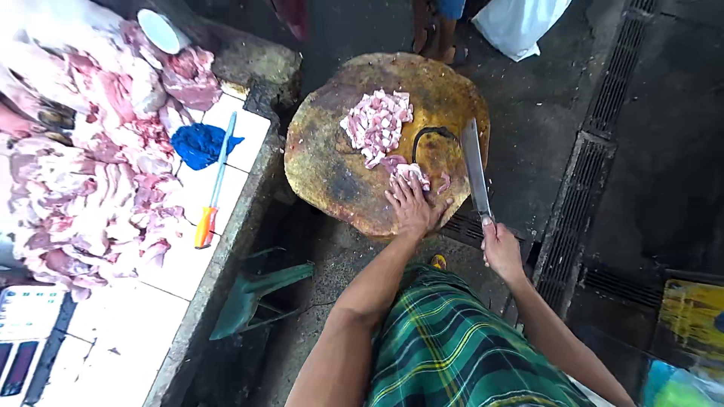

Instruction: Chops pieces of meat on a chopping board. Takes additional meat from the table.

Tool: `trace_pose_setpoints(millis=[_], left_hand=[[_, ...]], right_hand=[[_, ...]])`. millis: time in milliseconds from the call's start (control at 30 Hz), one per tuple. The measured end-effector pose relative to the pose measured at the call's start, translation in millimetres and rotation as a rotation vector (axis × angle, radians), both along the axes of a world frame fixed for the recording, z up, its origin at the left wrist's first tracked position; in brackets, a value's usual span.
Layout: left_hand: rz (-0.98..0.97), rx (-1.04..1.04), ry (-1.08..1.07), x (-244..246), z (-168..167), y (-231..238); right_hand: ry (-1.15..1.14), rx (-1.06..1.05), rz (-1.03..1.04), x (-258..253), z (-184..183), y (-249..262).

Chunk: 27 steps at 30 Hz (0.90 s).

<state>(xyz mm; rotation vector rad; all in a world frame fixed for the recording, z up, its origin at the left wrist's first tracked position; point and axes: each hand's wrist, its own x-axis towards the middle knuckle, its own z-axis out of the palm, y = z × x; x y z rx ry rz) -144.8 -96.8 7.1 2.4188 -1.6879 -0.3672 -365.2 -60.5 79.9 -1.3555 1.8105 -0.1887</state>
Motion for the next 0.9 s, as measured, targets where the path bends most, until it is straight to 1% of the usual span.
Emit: trace_pose_setpoints(millis=[100,133,267,333,400,500,567,600,667,700,733,800,833,867,900], left_hand=[[0.041,-0.09,-0.068,28,0,-63],[0.064,-0.095,-0.076,47,7,-84],[0.131,0.023,0.004,135,46,-163],[0.062,0.129,0.031,178,57,-198],[-0.067,0.236,0.117,218,62,-227],[-0.239,0.351,0.34,254,84,-251],[-0.3,0.303,0.428,265,96,-244],[-0.344,0.211,0.392,266,97,-228],[-0.482,-0.052,0.194,247,85,-185],[-0.592,-0.132,0.09,233,70,-163],[-0.723,-0.171,0.014,221,52,-140],[-0.922,-0.158,-0.139,206,12,-96],[-0.955,-0.17,-0.188,206,-8,-88],[-0.926,-0.208,-0.216,209,-21,-90],[-0.844,-0.256,-0.251,215,-23,-101]], right_hand=[[0.031,0.028,0.003,-8,-11,-4],[0.061,0.029,0.016,-7,-10,-5],[0.166,0.024,0.056,-2,0,-10],[0.184,0.021,0.048,1,-3,-9],[0.166,0.022,0.009,5,-8,-7],[0.112,0.035,-0.075,9,-18,-5],[0.064,0.074,-0.143,18,-21,0],[0.04,0.099,-0.179,24,-19,5],[0.007,0.104,-0.263,34,-10,9],[-0.001,0.094,-0.297,39,-8,8],[-0.002,0.08,-0.322,43,-10,8],[-0.004,0.06,-0.352,48,-18,13],[0.0,0.058,-0.36,50,-21,15],[0.004,0.055,-0.364,52,-24,16],[0.015,0.051,-0.359,52,-27,17]])
